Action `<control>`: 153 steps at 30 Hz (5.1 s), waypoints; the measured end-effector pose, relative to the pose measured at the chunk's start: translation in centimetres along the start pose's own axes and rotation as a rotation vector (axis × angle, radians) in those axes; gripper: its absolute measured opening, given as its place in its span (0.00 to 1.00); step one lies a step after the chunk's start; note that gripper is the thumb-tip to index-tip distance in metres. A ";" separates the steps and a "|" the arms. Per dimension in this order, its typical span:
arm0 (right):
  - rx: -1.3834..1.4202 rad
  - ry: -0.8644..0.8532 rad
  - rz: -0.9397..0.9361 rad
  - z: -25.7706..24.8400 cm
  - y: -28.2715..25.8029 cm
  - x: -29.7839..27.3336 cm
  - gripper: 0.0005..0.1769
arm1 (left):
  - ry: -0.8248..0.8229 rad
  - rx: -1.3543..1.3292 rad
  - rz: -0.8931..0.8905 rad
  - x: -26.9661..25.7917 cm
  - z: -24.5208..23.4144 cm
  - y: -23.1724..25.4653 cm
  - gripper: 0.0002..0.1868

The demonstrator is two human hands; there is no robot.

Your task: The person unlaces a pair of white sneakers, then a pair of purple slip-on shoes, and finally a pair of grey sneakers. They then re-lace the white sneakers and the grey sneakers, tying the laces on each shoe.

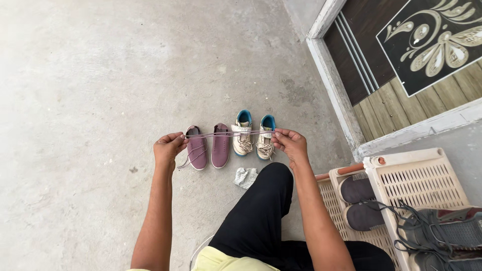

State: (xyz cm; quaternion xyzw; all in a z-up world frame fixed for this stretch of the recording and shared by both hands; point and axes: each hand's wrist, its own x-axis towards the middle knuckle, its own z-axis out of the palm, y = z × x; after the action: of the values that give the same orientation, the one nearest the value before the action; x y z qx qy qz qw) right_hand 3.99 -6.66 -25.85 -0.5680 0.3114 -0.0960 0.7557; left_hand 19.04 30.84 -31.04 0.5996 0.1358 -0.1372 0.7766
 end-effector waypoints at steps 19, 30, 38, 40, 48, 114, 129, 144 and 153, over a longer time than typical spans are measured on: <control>-0.443 -0.114 0.154 12.6 12.0 8.8 0.11 | 0.138 -0.069 -0.102 3.1 -2.2 -11.3 0.12; -0.585 0.024 0.061 9.4 11.4 8.3 0.17 | 0.243 0.020 -0.239 2.2 -3.3 -16.4 0.25; -1.087 -0.412 -0.702 15.2 8.0 -0.1 0.38 | -0.140 -0.536 -0.504 -1.3 1.4 -14.9 0.23; -1.171 -0.524 -0.829 15.7 8.7 -1.7 0.33 | -0.414 -0.740 -0.416 -1.2 4.2 -11.7 0.27; 0.076 -0.288 0.191 9.5 9.5 1.7 0.21 | -0.506 0.376 0.719 -7.0 12.3 -3.3 0.25; -0.333 0.629 -0.332 -23.9 -9.7 -43.3 0.11 | -1.284 0.019 -0.041 -32.6 38.9 -2.8 0.10; -0.328 0.516 -0.471 -13.2 -9.4 -39.2 0.06 | -1.869 0.129 -0.233 -35.7 33.1 -1.8 0.24; 0.275 0.578 -0.763 -18.1 -5.6 -38.6 0.09 | -1.696 0.513 -0.316 -37.2 33.8 -6.6 0.15; 1.013 0.601 -0.585 -24.7 -0.9 -42.0 0.14 | -1.830 0.445 -0.184 -42.9 38.7 -12.4 0.11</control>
State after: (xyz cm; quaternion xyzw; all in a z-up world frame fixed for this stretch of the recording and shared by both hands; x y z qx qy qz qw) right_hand -43.27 -5.76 -13.77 -0.1516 0.2581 -0.5868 0.7524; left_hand -23.50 -7.48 -16.63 0.3807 -0.5086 -0.6378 0.4355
